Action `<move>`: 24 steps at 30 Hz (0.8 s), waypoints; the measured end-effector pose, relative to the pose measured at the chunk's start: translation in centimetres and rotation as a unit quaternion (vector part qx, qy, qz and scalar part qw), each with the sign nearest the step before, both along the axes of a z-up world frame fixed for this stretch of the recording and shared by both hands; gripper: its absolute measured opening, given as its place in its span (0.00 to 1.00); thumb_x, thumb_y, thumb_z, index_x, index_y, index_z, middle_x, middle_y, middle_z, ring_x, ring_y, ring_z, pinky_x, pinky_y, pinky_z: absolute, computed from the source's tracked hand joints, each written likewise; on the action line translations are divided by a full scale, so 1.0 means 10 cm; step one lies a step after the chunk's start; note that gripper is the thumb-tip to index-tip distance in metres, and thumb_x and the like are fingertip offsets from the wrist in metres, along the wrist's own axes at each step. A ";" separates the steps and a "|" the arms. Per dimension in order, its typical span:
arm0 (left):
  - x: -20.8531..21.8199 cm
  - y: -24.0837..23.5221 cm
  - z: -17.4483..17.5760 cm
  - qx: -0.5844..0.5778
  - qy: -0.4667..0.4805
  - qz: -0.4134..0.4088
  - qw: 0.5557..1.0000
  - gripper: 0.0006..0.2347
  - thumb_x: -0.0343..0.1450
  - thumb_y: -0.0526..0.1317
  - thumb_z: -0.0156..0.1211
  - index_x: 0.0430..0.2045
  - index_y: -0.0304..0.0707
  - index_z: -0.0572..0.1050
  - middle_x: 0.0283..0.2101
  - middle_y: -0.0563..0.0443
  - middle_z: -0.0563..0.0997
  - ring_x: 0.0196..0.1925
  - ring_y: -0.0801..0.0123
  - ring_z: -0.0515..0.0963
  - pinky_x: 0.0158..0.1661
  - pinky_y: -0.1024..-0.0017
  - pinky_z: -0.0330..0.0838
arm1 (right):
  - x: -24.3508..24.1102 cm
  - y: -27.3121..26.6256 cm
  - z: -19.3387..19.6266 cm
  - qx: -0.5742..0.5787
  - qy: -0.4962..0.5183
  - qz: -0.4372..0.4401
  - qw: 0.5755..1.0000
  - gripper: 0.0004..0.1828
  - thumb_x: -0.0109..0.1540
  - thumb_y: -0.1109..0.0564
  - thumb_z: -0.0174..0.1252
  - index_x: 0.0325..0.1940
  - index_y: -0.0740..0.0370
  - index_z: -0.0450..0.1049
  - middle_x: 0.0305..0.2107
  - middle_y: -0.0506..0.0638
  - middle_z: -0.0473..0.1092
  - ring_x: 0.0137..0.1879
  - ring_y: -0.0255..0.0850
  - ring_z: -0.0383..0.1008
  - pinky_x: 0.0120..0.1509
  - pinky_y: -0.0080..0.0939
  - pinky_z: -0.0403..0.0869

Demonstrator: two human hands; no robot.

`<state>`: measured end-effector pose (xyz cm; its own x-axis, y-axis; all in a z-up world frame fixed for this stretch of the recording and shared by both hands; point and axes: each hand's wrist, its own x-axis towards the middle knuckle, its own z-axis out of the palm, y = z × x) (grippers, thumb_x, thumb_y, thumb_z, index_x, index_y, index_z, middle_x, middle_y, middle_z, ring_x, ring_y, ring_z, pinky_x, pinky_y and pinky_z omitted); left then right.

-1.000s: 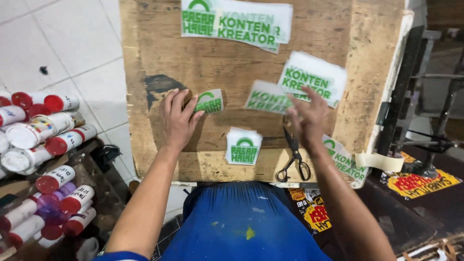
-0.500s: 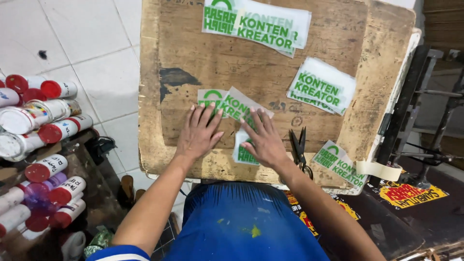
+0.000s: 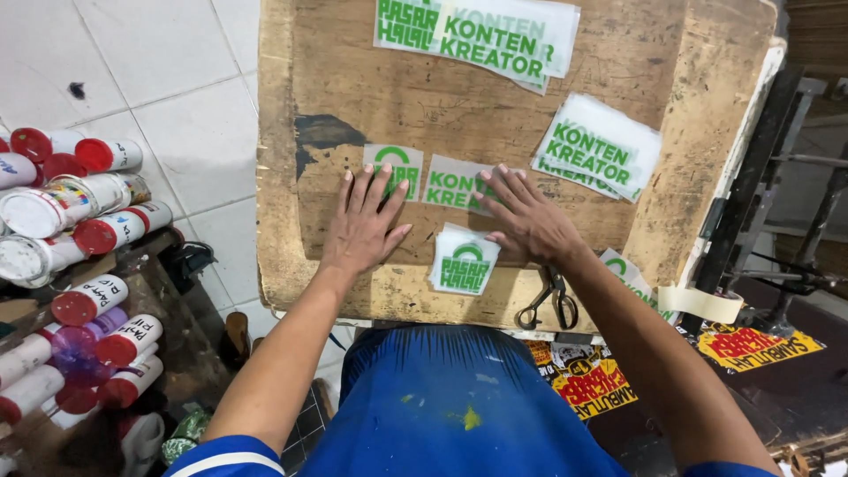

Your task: The person is preparing labels by cutting strips of masking tape and applying them to the labels on a wooden work surface.

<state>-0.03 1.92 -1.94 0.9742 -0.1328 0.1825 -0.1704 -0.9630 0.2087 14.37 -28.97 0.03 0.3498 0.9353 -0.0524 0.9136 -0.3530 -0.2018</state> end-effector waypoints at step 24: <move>-0.03 -0.03 -0.11 0.003 -0.020 -0.024 0.999 0.27 0.73 0.58 0.54 0.68 0.55 0.66 0.70 0.42 0.64 0.72 0.45 0.61 0.70 0.44 0.52 | -0.46 0.36 0.18 0.042 -0.012 -0.107 0.993 0.33 0.69 0.32 0.41 0.76 0.42 0.59 0.72 0.56 0.56 0.76 0.64 0.53 0.74 0.66 0.57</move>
